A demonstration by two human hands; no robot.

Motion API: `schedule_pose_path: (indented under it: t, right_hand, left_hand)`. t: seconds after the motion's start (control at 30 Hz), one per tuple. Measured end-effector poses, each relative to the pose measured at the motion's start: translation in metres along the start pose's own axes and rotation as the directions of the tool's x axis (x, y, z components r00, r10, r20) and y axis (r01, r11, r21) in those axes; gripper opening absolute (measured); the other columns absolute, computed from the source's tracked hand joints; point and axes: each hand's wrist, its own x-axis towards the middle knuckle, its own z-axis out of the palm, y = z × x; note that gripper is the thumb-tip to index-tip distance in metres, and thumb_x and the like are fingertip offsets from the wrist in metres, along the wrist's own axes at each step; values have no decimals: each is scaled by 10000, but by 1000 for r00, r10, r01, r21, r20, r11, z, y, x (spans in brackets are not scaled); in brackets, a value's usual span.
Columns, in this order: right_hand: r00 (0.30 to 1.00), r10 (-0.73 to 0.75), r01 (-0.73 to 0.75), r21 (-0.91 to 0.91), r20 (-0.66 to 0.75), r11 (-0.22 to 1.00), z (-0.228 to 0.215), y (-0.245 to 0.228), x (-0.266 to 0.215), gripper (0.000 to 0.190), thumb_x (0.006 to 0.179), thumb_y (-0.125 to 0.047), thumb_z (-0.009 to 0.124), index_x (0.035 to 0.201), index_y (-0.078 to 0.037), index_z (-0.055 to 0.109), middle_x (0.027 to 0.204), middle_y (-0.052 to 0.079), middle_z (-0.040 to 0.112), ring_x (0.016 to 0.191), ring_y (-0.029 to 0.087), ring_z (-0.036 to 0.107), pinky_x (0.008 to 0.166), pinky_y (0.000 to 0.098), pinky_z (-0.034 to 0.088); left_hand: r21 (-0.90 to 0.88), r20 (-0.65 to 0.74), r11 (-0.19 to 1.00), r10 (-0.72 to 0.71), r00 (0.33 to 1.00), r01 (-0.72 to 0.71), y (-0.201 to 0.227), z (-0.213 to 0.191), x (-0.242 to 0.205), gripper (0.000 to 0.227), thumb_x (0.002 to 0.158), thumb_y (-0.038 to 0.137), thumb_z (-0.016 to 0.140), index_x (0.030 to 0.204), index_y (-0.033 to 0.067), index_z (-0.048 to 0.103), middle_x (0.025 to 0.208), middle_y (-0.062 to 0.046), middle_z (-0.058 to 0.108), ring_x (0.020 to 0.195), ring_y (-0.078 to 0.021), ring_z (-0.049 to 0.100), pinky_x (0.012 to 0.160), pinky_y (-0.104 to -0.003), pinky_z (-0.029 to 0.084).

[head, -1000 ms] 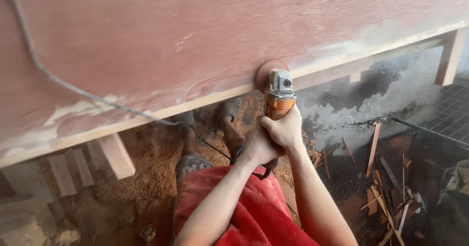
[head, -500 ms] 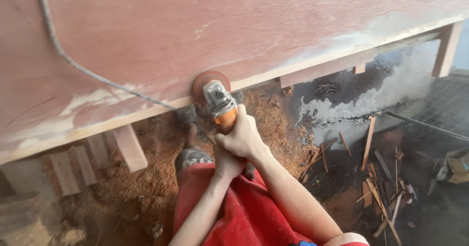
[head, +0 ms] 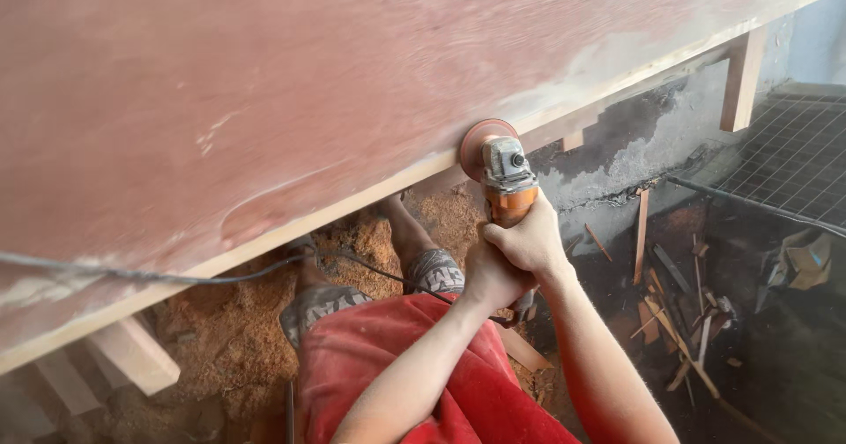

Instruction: The person uses an angle grinder with a sanding disc to sand the edges and surface of a large wooden board. They move the tool along the perimeter and across the face of the board, generating sawdust. The board is supported on wooden blocks in a workshop.

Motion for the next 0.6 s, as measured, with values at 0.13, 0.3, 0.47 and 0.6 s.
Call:
schedule_pose_path:
  t: [0.13,0.3,0.47,0.6]
  right_hand:
    - [997,23,-19,54,-67,998,-30,24,36,611,628,-134,828,1178,-2,598,1052,144,730,969,259,712,884,376,558]
    - [990,97,-76,188,-101,979,-30,22,38,543,665,-159,800,1147,19,623,1032,158,745,953,269,726,873,378,584]
    - [999,45,-40,159,-30,986,22,-14,-5,623,650,-176,798,1191,18,555,1023,198,735,964,296,749,862,401,583]
    - [991,61,-79,150,119,986,47,-40,-29,629,651,-165,790,1192,1,516,1009,248,726,980,397,727,851,433,576]
  left_hand:
    - [96,114,992,65,991,-76,22,22,45,760,663,329,867,1197,-60,489,972,-204,706,822,-334,746,734,-440,607]
    - [210,283,977,-92,955,32,25,10,58,805,637,340,863,1241,-39,490,952,-200,731,875,-323,736,804,-420,607]
    - [109,80,990,78,994,-87,-8,-34,3,557,720,171,842,1185,-13,598,1057,-158,748,952,-270,748,810,-393,606]
    - [-245,139,949,-167,976,197,-39,-60,-29,433,789,-15,746,1182,-20,566,1028,-108,702,909,-242,716,747,-397,611]
